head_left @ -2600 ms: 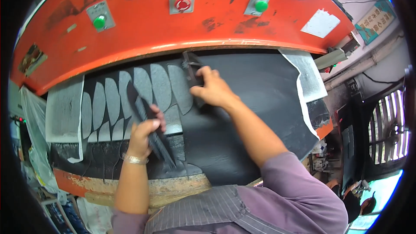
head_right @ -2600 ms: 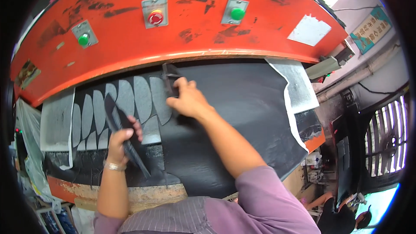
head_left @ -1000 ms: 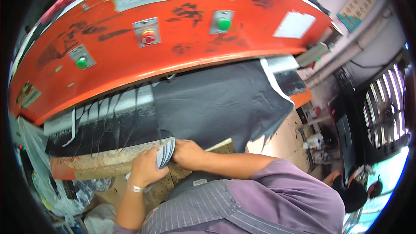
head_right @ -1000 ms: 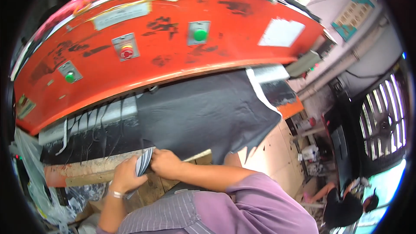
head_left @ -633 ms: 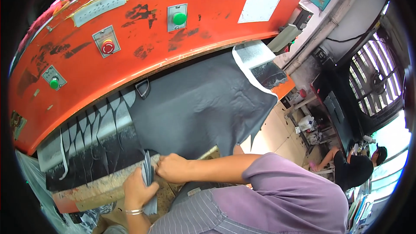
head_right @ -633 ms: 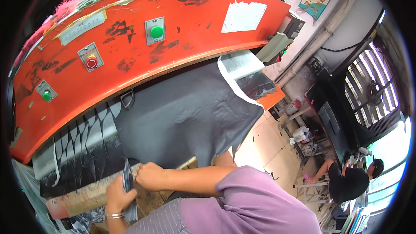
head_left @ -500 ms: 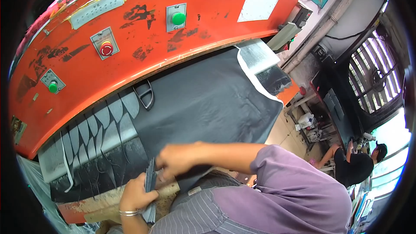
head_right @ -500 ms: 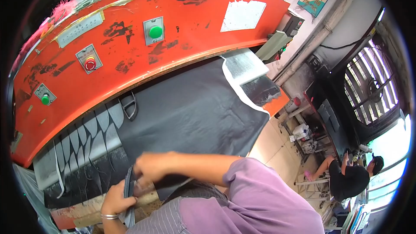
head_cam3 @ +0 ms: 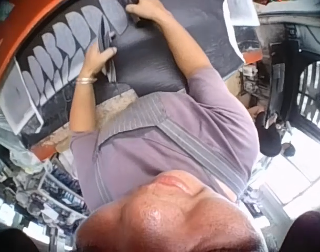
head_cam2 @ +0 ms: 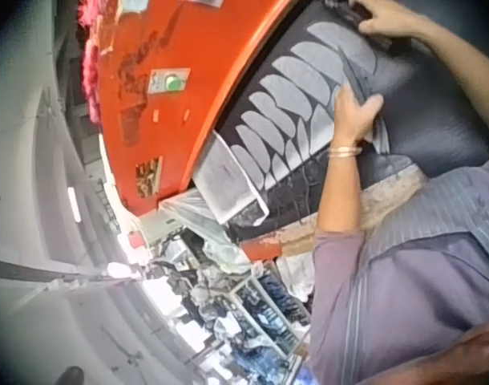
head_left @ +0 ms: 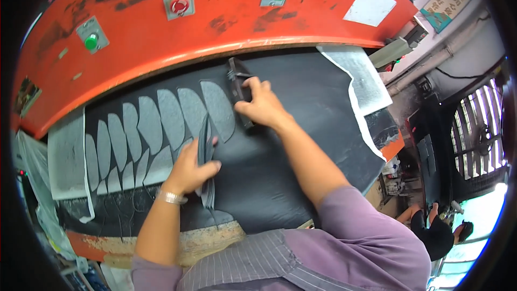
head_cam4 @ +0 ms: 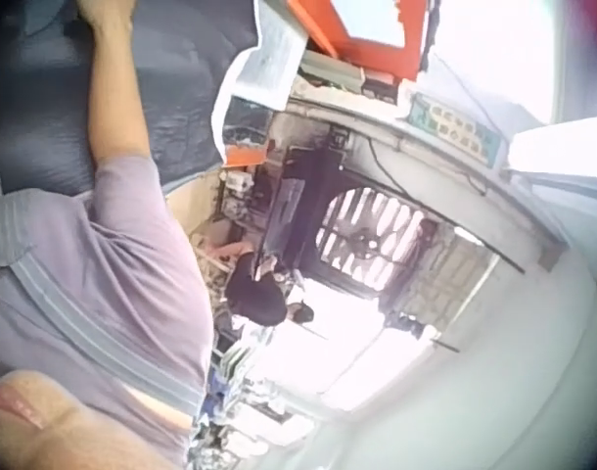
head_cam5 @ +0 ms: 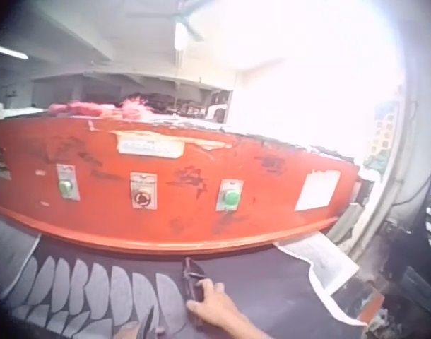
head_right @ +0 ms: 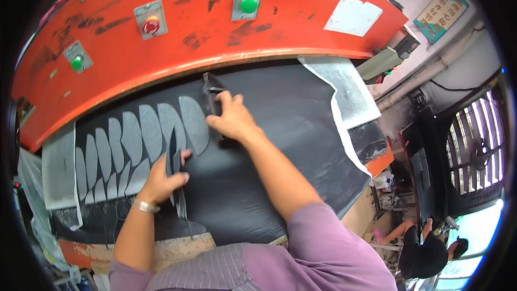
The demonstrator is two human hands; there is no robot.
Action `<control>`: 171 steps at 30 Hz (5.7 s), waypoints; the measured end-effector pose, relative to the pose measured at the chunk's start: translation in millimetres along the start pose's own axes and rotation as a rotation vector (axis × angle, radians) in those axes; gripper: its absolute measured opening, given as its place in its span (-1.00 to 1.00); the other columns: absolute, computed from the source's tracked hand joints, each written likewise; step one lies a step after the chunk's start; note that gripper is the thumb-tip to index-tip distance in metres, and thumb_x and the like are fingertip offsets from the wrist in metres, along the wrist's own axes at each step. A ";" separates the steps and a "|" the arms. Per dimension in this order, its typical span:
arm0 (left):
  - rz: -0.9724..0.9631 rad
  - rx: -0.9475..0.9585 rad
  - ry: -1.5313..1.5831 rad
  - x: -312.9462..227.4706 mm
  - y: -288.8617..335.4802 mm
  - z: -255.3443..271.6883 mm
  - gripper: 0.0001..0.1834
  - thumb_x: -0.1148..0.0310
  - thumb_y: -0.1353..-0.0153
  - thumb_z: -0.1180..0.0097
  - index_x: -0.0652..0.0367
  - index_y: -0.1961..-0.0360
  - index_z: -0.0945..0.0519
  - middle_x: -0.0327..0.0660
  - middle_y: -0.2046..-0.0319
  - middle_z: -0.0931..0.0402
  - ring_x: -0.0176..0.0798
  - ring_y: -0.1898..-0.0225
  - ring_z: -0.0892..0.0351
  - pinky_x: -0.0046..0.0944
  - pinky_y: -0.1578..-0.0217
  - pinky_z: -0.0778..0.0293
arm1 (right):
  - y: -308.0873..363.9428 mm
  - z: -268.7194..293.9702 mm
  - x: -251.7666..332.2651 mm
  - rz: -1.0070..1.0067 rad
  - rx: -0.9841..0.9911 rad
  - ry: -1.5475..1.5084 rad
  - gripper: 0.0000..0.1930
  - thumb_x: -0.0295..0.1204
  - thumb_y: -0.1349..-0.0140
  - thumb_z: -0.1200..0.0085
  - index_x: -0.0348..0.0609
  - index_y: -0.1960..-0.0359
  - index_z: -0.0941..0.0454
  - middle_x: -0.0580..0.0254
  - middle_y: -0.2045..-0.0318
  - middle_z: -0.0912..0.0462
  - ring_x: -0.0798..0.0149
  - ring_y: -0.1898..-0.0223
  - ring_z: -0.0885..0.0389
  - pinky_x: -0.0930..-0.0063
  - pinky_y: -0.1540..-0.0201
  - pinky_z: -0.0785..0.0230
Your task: Using a metal die and a hydraulic press to cut shapes out of a large sheet of black material, then trimming waste with scissors.
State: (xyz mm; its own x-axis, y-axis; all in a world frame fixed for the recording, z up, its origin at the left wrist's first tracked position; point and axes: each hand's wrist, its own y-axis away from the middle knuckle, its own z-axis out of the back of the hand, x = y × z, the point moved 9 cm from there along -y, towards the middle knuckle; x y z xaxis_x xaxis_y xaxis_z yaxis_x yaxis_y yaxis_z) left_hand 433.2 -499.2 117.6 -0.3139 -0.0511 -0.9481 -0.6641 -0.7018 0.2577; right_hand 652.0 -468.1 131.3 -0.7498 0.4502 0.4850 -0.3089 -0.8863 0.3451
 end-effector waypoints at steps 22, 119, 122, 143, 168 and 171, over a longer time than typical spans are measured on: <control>0.026 -0.110 -0.016 22.7 -76.4 -16.3 -0.17 0.11 -0.01 -0.14 0.47 -0.23 -0.27 0.24 -0.19 -0.30 0.01 -0.33 -0.17 -0.06 -0.33 0.08 | 14.1 -21.4 -9.4 0.507 0.075 0.243 0.03 0.15 0.15 -0.32 0.02 -0.35 -0.12 -0.18 -0.37 -0.08 -0.06 -0.45 0.08 -0.13 -0.38 0.25; -0.205 -1.913 1.871 227.4 501.0 -381.2 -0.44 0.15 -0.03 -0.22 0.13 -0.05 -0.41 -0.11 0.14 -0.49 -0.07 0.25 -0.53 0.07 0.14 -0.50 | 21.9 23.1 -140.8 0.547 -0.034 0.473 -0.24 0.20 -0.22 0.11 -0.12 -0.28 -0.28 -0.43 -0.16 -0.31 -0.30 -0.18 -0.31 0.05 -0.24 -0.19; 0.295 -2.514 1.583 308.7 562.0 -517.1 -0.55 0.00 -0.03 -0.14 0.10 0.17 -0.56 -0.11 0.11 -0.50 0.01 0.14 -0.48 0.16 0.07 -0.39 | 3.1 31.1 -157.3 0.427 -0.051 0.471 -0.19 0.27 -0.19 0.18 -0.13 -0.27 -0.30 -0.35 -0.19 -0.33 -0.28 -0.22 -0.29 0.05 -0.27 -0.16; -0.270 -2.340 0.947 204.8 571.1 -189.3 -0.79 0.52 -0.06 -0.10 0.24 0.23 -0.60 -0.19 0.48 -0.58 -0.38 0.60 -0.50 -0.41 0.62 -0.40 | 95.0 40.0 -116.9 0.724 -0.049 0.175 -0.25 0.10 -0.10 -0.19 -0.39 -0.06 -0.48 -0.38 0.00 -0.51 -0.20 -0.02 -0.51 0.16 -0.19 -0.32; -0.119 -0.569 -0.473 8.1 -65.7 -118.1 -0.25 0.47 -0.12 0.07 0.26 -0.36 0.00 -0.17 -0.22 -0.40 -0.10 -0.32 -0.21 0.04 -0.35 0.13 | 59.0 0.2 -80.8 0.566 -0.190 0.070 -0.12 0.02 0.29 -0.45 -0.18 -0.10 -0.43 -0.24 -0.18 -0.39 -0.10 -0.34 -0.20 0.05 -0.35 0.02; -0.135 -0.568 -0.612 3.7 -66.2 -125.3 -0.24 0.47 -0.13 0.10 0.28 -0.37 0.04 -0.22 -0.27 -0.34 -0.12 -0.35 -0.17 0.04 -0.36 0.13 | 55.0 -6.9 -78.8 0.611 -0.264 0.137 -0.13 0.05 0.26 -0.42 -0.16 -0.11 -0.42 -0.19 -0.19 -0.39 -0.06 -0.34 -0.20 0.02 -0.35 0.03</control>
State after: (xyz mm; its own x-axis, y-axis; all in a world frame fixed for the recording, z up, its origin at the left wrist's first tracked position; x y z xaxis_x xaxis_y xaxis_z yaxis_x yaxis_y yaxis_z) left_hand 561.0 -542.0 73.7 -0.6768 0.3379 -0.6540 -0.3320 -0.9331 -0.1385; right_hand 690.0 -553.1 106.5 -0.8972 -0.1420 0.4182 0.0740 -0.9819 -0.1746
